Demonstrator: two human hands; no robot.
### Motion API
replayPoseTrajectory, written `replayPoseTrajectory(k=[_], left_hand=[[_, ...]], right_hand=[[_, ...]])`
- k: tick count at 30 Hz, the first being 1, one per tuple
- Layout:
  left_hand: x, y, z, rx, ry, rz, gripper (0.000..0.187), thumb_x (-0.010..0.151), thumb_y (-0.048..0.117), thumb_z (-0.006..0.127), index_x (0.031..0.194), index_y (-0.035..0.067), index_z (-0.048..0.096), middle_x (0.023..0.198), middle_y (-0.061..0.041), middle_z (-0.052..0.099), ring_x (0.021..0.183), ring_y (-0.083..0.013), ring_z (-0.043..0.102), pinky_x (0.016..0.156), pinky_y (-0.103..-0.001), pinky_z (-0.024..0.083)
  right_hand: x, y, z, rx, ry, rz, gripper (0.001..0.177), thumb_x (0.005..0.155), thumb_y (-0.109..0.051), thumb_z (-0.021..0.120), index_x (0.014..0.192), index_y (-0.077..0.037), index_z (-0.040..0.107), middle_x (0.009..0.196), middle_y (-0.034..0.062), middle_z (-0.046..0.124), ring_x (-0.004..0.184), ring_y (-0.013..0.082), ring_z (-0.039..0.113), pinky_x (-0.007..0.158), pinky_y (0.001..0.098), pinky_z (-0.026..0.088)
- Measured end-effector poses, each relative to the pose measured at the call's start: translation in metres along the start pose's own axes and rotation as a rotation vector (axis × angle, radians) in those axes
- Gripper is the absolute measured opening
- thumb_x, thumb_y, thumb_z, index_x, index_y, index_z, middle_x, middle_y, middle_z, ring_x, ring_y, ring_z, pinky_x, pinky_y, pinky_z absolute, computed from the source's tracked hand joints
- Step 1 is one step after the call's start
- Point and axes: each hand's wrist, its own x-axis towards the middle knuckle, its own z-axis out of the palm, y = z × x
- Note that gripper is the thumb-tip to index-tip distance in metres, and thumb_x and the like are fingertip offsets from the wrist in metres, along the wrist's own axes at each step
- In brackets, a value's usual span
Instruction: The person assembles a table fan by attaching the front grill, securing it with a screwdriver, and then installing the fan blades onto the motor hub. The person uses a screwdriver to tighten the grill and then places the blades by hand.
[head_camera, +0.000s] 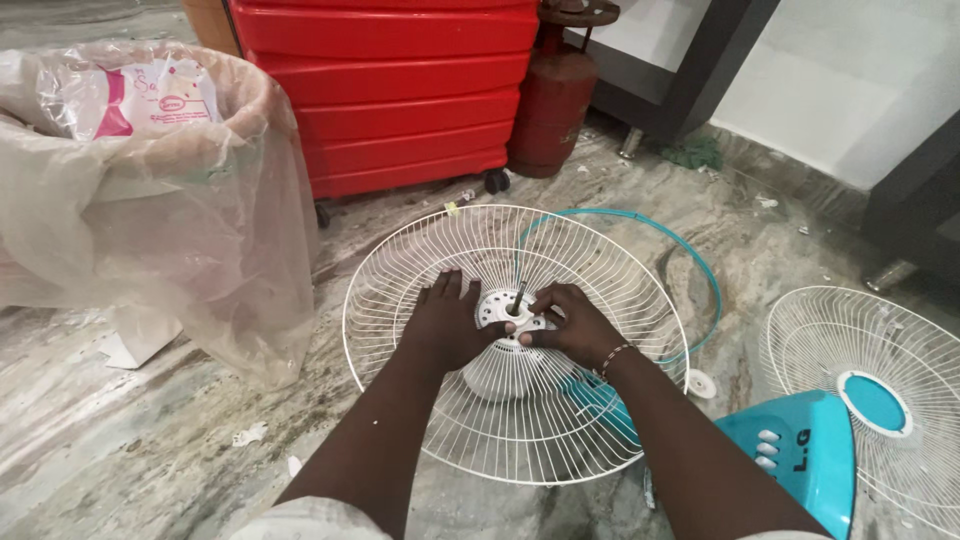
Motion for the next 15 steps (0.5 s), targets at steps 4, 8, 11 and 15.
replayPoseTrajectory(k=[4, 8, 11, 15], left_hand=[[0.001, 0.005, -0.004, 0.024, -0.032, -0.011, 0.096, 0.090, 0.076, 0.050, 0.154, 0.005, 0.037, 0.162, -0.025, 0.027, 0.153, -0.0390, 0.021, 0.121, -0.055, 0.021], [0.002, 0.006, -0.008, 0.044, -0.060, -0.018, 0.090, 0.093, 0.072, 0.049, 0.153, 0.005, 0.038, 0.161, -0.025, 0.029, 0.152, -0.0400, 0.023, 0.120, -0.056, 0.023], [0.000, 0.006, -0.008, 0.041, -0.040, -0.006, 0.087, 0.093, 0.069, 0.052, 0.151, 0.005, 0.041, 0.160, -0.023, 0.033, 0.152, -0.0392, 0.026, 0.119, -0.056, 0.027], [0.005, 0.003, -0.006, 0.044, -0.044, 0.006, 0.080, 0.095, 0.065, 0.053, 0.150, 0.006, 0.043, 0.158, -0.021, 0.036, 0.150, -0.0388, 0.029, 0.118, -0.056, 0.030]], right_hand=[[0.005, 0.006, 0.004, 0.061, 0.008, -0.014, 0.053, 0.065, -0.030, 0.094, 0.103, -0.007, 0.067, 0.126, 0.0065, 0.056, 0.122, 0.0221, 0.062, 0.110, 0.0337, 0.050], [0.010, 0.012, 0.008, 0.192, 0.011, 0.002, 0.049, 0.063, -0.023, 0.096, 0.099, -0.004, 0.067, 0.122, 0.0067, 0.059, 0.121, 0.0214, 0.064, 0.109, 0.0324, 0.052], [0.009, 0.016, 0.009, 0.184, 0.028, 0.023, 0.046, 0.063, -0.021, 0.096, 0.095, -0.002, 0.068, 0.123, 0.0064, 0.060, 0.120, 0.0216, 0.065, 0.107, 0.0326, 0.054], [0.013, 0.015, 0.012, 0.159, 0.052, 0.080, 0.043, 0.062, -0.020, 0.096, 0.092, -0.002, 0.071, 0.128, 0.0050, 0.061, 0.121, 0.0203, 0.065, 0.107, 0.0318, 0.054]])
